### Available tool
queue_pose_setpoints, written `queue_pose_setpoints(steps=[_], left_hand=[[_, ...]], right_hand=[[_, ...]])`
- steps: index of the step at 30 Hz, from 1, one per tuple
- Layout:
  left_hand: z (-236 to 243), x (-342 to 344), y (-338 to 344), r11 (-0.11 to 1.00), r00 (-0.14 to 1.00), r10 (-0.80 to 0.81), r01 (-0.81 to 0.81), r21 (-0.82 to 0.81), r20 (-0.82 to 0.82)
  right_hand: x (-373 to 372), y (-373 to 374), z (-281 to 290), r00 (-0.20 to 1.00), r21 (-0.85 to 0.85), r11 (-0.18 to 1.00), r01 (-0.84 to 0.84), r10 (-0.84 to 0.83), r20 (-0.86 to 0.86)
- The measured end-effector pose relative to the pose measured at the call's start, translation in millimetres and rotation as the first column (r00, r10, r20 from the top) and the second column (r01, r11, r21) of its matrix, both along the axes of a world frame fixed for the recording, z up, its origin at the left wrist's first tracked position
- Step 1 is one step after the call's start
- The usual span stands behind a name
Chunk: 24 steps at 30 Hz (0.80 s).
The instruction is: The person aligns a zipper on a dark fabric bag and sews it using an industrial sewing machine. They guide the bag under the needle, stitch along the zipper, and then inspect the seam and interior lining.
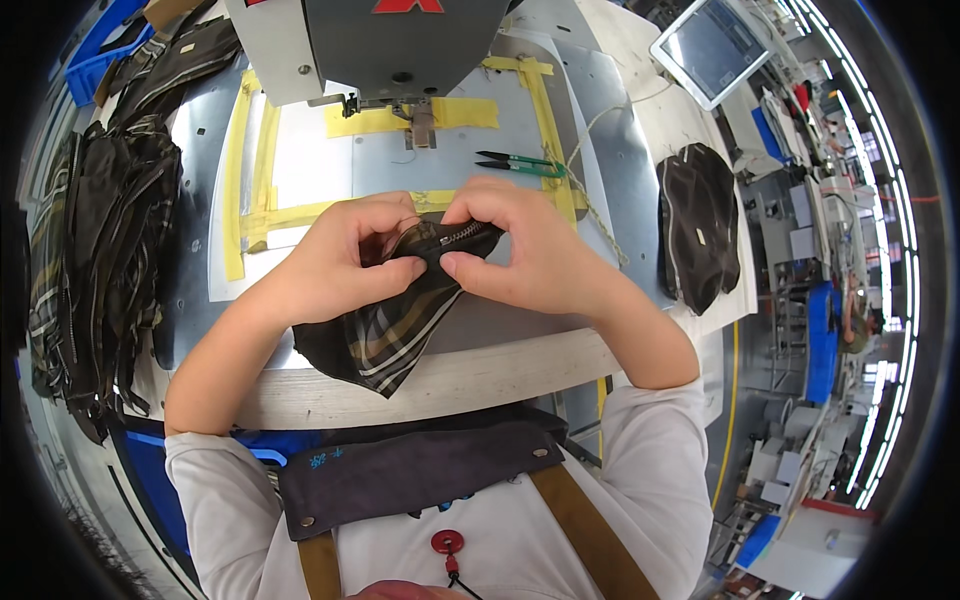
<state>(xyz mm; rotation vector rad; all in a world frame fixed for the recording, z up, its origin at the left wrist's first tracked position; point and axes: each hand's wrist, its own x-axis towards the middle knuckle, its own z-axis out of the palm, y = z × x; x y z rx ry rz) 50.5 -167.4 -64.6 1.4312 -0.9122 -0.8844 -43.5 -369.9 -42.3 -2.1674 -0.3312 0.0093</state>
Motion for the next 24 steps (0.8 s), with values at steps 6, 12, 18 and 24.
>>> queue_pose_setpoints(steps=[6,12,18,24], left_hand=[[-9.4,-1.2,-2.2,1.0,0.996,0.004,-0.003,-0.006,0.085],[-1.8,-10.8,-1.9,0.996,0.958,0.065,-0.081,0.045,0.28],[-7.4,-13.4,-2.9,0.996,0.866,0.078,-0.092,0.004,0.495],[-5.4,-5.4,-2.8,0.999,0.895,0.017,-0.002,-0.035,0.447]], right_hand=[[-2.8,6.5,5.6,0.998,-0.066,0.998,0.019,-0.023,-0.059],[2.3,12.2,14.6,0.998,-0.27,0.961,-0.054,0.061,0.017],[6.6,20.3,8.4,0.996,-0.41,0.908,-0.086,0.078,-0.036],[6.4,20.7,10.8,0.946,-0.228,0.973,0.046,-0.116,-0.303]])
